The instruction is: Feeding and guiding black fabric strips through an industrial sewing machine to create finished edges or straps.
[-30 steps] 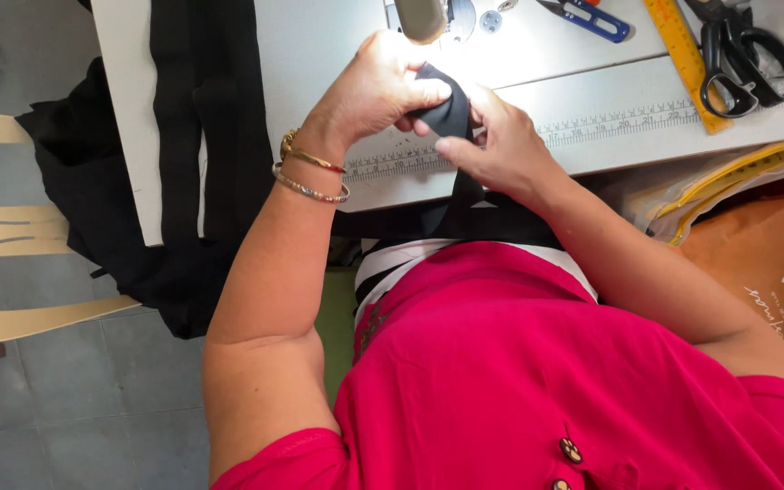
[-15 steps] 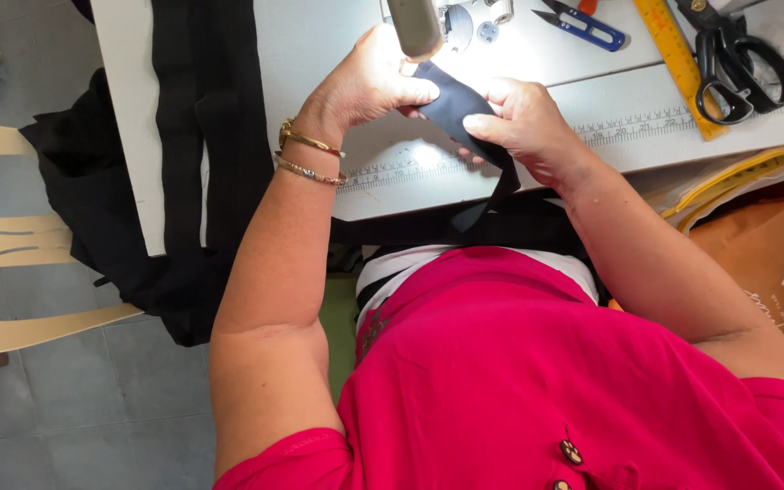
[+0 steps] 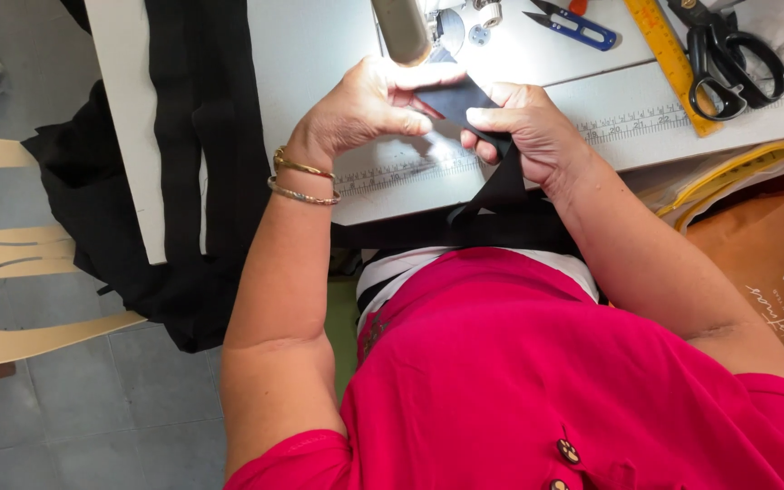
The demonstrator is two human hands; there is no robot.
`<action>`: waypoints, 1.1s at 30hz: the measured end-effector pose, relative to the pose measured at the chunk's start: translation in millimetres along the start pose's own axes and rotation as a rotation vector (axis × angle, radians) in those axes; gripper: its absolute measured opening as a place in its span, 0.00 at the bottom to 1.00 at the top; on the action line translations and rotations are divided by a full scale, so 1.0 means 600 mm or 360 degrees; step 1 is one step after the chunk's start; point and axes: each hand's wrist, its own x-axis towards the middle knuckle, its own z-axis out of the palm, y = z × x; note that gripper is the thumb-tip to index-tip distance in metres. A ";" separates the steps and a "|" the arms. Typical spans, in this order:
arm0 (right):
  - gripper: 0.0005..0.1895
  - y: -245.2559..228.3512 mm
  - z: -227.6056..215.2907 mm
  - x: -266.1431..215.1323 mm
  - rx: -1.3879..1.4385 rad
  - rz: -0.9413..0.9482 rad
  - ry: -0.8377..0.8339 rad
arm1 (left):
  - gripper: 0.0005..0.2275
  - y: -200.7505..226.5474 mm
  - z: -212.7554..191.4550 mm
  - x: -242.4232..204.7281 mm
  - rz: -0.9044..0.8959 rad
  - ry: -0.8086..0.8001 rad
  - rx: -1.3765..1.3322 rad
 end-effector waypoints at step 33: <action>0.08 0.025 0.029 -0.002 -0.0823 -0.0632 0.0236 | 0.09 0.021 0.026 0.031 -0.0006 0.0636 0.0445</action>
